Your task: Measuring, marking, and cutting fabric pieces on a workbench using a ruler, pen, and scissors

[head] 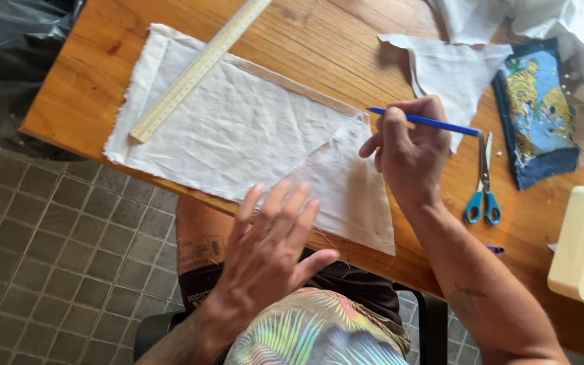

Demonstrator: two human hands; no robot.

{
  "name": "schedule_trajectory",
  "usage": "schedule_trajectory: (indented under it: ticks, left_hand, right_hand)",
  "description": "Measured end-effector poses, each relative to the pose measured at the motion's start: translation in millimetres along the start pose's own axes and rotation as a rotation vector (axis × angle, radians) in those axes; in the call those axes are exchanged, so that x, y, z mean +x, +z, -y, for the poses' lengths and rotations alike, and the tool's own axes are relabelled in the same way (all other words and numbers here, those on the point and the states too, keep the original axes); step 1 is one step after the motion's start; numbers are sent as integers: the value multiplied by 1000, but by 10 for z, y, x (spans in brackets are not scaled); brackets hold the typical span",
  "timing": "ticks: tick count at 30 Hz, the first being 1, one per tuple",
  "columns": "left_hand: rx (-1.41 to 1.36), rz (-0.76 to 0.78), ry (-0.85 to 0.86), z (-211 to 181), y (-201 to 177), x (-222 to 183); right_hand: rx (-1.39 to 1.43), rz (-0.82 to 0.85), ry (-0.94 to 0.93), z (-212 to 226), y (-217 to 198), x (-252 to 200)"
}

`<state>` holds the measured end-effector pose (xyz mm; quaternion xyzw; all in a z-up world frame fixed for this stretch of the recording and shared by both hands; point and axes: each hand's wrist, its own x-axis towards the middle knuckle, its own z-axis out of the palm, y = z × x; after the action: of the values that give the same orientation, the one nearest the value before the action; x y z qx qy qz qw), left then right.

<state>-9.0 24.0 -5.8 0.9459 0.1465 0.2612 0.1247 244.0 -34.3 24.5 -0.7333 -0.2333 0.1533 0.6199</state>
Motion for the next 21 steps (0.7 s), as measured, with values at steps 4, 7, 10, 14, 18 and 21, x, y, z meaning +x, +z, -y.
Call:
schedule_trajectory:
  ticks: [4,7,10,14,18,21]
  left_hand:
    - [-40,128,67,-70,286,468]
    - [63,254,46,-94,527,681]
    - [130,258,33,-92,594,842]
    - [140,172,13,-101,614,858]
    - [145,122,20,-62,618,881]
    - [6,274,7,-35,582,930]
  right_hand:
    - [-51,-32,-57,-89,47,78]
    - [-106,-26,-89,-120,20,61]
    - [-249,-31,-140,-237,-64,108]
    - [-464,-50,-203,-272,-119,131]
    - [-394,-30,-209,-246,-79,133]
    - [-369,-29,-220,-281,-90,108]
